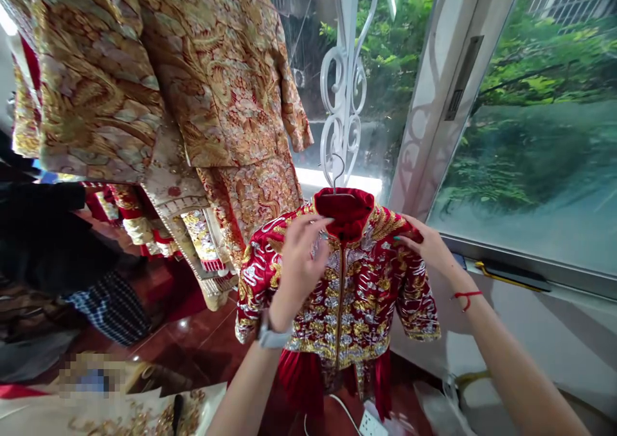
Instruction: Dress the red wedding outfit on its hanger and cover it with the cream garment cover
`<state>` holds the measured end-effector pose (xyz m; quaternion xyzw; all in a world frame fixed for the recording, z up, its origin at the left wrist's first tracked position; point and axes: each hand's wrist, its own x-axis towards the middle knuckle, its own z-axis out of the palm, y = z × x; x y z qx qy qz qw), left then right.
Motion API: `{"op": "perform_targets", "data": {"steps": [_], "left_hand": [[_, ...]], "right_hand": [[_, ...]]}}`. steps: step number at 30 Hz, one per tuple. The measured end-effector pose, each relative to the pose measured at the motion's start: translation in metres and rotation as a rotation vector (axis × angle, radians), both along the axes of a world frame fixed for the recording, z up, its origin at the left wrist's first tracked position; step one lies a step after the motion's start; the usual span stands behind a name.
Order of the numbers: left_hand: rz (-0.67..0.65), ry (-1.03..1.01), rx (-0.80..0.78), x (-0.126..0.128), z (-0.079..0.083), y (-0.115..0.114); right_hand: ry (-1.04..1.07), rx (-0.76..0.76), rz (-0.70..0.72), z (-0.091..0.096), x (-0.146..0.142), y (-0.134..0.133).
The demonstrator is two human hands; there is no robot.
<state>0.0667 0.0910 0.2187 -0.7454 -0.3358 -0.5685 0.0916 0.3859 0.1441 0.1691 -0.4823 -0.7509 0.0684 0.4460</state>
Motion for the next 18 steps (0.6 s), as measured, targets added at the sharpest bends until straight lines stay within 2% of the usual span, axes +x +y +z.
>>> {"op": "perform_targets", "data": {"steps": [1, 2, 3, 5, 7, 9, 13, 15, 18], "left_hand": [[0.094, -0.134, 0.033, -0.026, -0.010, -0.002], [0.200, -0.268, -0.001, -0.052, -0.022, -0.001], [0.279, -0.397, -0.104, -0.077, -0.035, 0.002], [0.245, -0.546, -0.440, -0.119, -0.062, 0.010], [0.151, -0.551, -0.679, -0.146, -0.084, 0.019], [0.108, -0.510, -0.761, -0.158, -0.098, 0.025], [0.148, -0.532, -0.724, -0.168, -0.121, 0.025], [0.299, -0.575, -0.726, -0.172, -0.147, 0.017], [0.682, -0.597, -0.835, -0.169, -0.210, -0.010]], "right_hand": [[0.017, 0.029, -0.045, -0.009, 0.003, 0.000], [0.038, 0.056, -0.072, -0.016, 0.005, 0.001], [0.056, 0.076, -0.084, -0.022, 0.006, 0.002], [0.083, 0.082, -0.069, -0.028, 0.005, 0.005], [0.111, 0.040, -0.029, -0.025, 0.004, 0.011], [0.140, -0.034, 0.000, -0.017, 0.007, 0.020], [0.196, -0.256, 0.069, 0.006, 0.019, 0.038], [0.209, -0.374, 0.139, 0.013, 0.023, 0.041], [0.192, -0.437, 0.178, 0.011, 0.024, 0.034]]}}
